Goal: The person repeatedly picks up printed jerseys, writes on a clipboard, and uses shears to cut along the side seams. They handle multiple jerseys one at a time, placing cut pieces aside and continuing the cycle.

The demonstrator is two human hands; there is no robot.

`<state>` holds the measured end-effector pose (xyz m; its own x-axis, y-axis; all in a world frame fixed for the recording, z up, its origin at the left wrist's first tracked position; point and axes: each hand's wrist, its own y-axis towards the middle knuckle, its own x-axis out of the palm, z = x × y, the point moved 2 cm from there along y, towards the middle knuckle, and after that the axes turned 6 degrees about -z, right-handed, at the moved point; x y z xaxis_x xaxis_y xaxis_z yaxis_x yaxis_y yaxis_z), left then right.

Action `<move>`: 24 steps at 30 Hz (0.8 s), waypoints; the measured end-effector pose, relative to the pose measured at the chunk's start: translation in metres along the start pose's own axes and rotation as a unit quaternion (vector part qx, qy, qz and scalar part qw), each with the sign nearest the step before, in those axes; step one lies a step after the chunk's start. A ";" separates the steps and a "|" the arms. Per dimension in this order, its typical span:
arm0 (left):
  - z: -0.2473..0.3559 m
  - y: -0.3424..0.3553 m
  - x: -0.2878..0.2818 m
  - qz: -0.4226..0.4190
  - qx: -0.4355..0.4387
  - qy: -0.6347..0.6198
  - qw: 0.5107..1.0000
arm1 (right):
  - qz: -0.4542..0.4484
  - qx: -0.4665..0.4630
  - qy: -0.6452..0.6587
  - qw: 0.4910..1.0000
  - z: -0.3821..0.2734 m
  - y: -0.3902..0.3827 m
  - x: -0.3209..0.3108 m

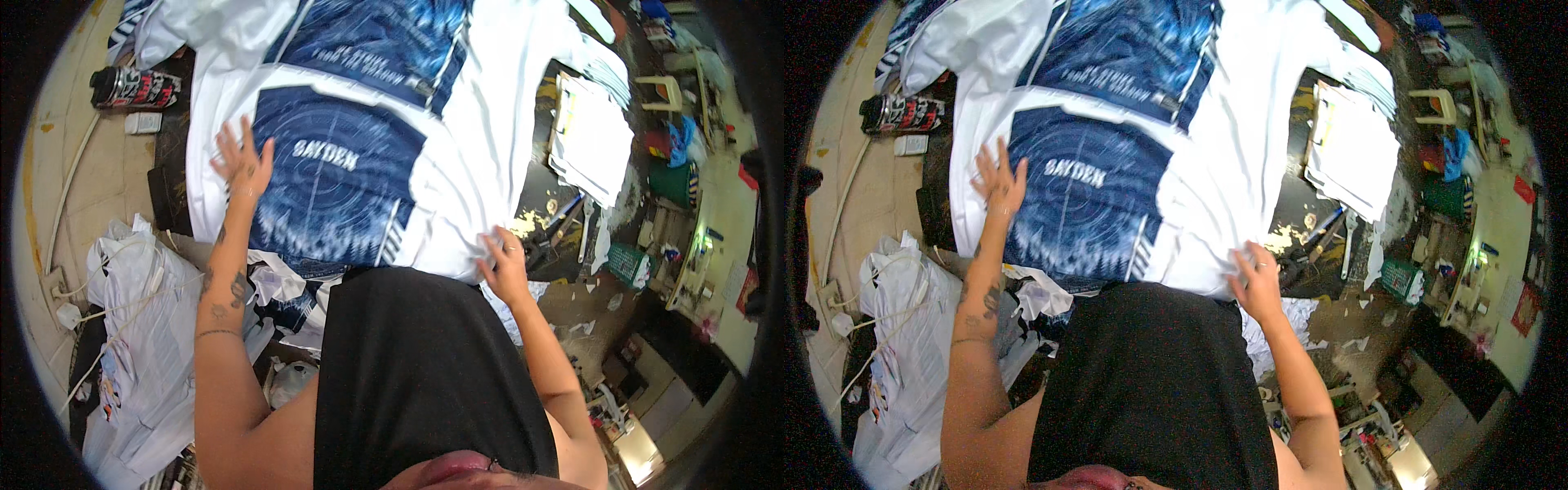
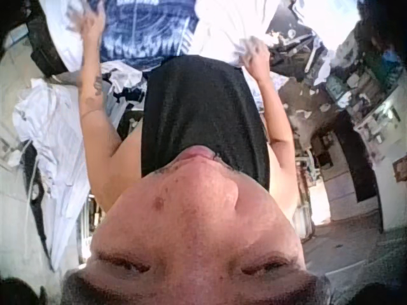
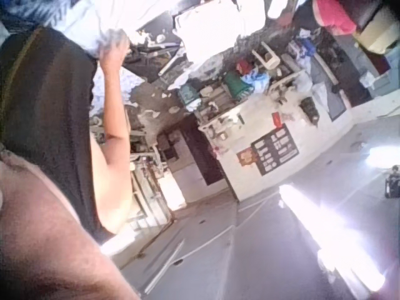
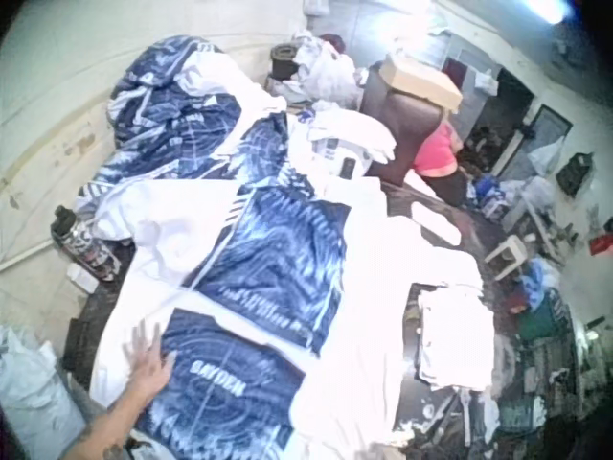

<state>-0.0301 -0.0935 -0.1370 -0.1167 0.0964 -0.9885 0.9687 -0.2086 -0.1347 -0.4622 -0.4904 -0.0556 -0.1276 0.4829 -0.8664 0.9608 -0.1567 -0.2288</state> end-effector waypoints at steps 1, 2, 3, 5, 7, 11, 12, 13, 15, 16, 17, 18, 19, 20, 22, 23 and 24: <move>-0.013 -0.018 0.009 0.016 0.034 -0.037 0.999 | 0.036 0.108 -0.006 0.993 0.013 -0.021 -0.003; -0.028 -0.026 0.013 0.091 0.069 -0.051 0.992 | 0.071 0.217 -0.008 0.973 0.027 -0.039 -0.009; -0.042 -0.027 0.022 0.020 0.059 -0.021 0.998 | 0.062 0.314 -0.026 0.947 0.040 -0.051 -0.013; -0.063 -0.013 0.025 -0.049 -0.010 -0.001 0.999 | 0.010 0.373 0.054 0.926 0.062 -0.059 -0.013; -0.056 0.004 0.012 -0.055 -0.170 -0.002 0.984 | 0.001 0.389 0.055 0.919 0.076 -0.058 -0.008; 0.081 -0.019 -0.044 0.237 0.103 -0.126 0.958 | 0.054 0.370 0.104 0.922 0.095 -0.062 0.006; 0.128 -0.044 -0.050 0.171 0.167 -0.205 0.949 | 0.090 0.343 0.120 0.927 0.100 -0.067 0.004; 0.176 -0.074 -0.056 0.141 0.261 -0.325 0.898 | 0.110 0.311 0.148 0.932 0.105 -0.077 -0.001; 0.254 -0.146 -0.056 0.070 0.354 -0.380 0.852 | 0.136 0.332 0.529 0.769 0.120 -0.106 -0.009; 0.282 -0.179 -0.051 -0.008 0.399 -0.347 0.849 | 0.134 0.315 0.678 0.650 0.123 -0.126 -0.016; 0.301 -0.213 -0.045 0.032 0.424 -0.318 0.847 | 0.151 0.321 0.735 0.578 0.131 -0.141 -0.024; 0.311 -0.239 -0.037 0.006 0.451 -0.239 0.860 | 0.129 0.312 0.805 0.487 0.137 -0.157 -0.033; 0.314 -0.256 -0.032 0.034 0.458 -0.277 0.844 | 0.084 0.241 0.854 0.452 0.141 -0.172 -0.044; 0.314 -0.269 -0.027 0.037 0.472 -0.292 0.831 | 0.013 0.175 0.905 0.387 0.144 -0.183 -0.055; 0.305 -0.284 -0.021 0.044 0.478 -0.299 0.825 | -0.138 0.152 0.844 0.495 0.155 -0.202 -0.074; 0.298 -0.286 -0.020 0.051 0.468 -0.298 0.830 | -0.189 0.177 0.770 0.584 0.163 -0.205 -0.081; 0.294 -0.287 -0.020 0.044 0.444 -0.296 0.845 | -0.254 0.181 0.715 0.626 0.172 -0.202 -0.091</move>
<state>-0.3704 -0.3221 -0.0991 -0.3965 -0.4062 -0.8233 0.4644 -0.8623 0.2018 -0.6876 -0.6507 -0.0073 0.2042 0.7869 0.5823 0.7341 0.2704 -0.6229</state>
